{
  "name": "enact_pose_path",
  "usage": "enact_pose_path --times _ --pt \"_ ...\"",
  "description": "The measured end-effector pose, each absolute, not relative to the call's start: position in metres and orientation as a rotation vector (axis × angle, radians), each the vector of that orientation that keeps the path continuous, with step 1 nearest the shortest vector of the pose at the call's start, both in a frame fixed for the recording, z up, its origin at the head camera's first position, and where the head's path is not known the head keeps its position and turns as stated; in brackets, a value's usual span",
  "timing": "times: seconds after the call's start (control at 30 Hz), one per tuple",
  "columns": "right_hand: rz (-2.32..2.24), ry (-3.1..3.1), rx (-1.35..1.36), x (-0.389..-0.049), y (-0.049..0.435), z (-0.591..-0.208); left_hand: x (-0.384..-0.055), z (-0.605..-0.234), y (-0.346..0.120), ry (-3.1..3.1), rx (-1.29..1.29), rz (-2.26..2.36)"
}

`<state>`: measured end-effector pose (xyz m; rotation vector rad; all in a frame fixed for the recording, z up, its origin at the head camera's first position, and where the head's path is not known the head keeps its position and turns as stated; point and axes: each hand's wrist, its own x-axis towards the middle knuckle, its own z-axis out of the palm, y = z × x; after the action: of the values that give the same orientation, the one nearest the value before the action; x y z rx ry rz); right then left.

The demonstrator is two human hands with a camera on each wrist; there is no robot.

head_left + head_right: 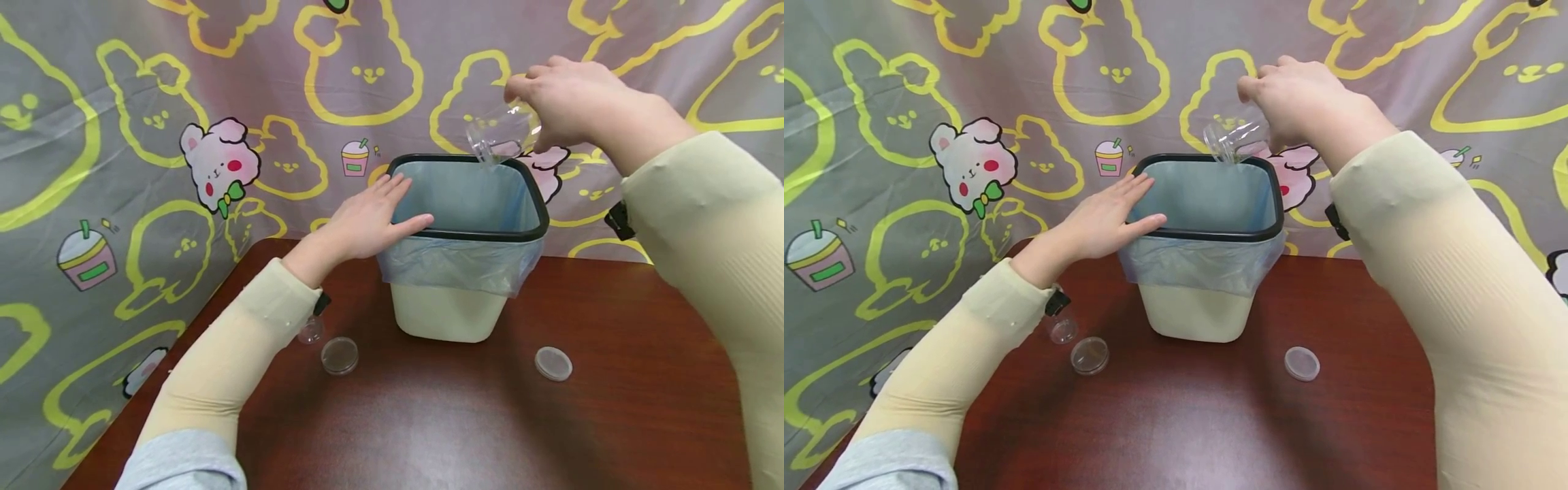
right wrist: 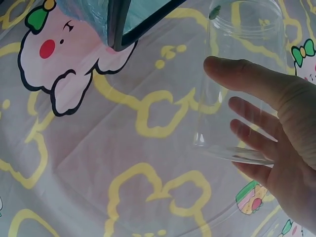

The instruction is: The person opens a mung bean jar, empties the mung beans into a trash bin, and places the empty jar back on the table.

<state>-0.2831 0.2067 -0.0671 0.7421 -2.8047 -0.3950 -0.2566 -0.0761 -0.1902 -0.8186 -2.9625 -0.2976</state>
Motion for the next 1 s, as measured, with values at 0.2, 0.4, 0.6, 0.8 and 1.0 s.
enact_pose_path --times 0.2,0.4,0.6,0.8,1.0 --pt "-0.401 -2.773 0.713 -0.2835 0.2065 -0.0641 -0.2575 -0.1898 -0.0765 -2.956 -0.818 -0.29" --pt "-0.492 -2.759 0.76 -0.2854 0.2048 -0.0624 -0.2573 -0.1901 -0.0766 -2.953 -0.818 -0.295" --pt "-0.469 -2.751 0.734 -0.2849 0.2038 -0.063 -0.2562 -0.1907 -0.0767 -2.95 -0.823 -0.303" --pt "-0.424 -2.771 0.726 -0.2831 0.2058 -0.0663 -0.2558 -0.1904 -0.0759 -2.955 -0.822 -0.303" --pt "-0.398 -2.753 0.734 -0.2827 0.2082 -0.065 -0.2559 -0.1892 -0.0748 -2.96 -0.821 -0.302"
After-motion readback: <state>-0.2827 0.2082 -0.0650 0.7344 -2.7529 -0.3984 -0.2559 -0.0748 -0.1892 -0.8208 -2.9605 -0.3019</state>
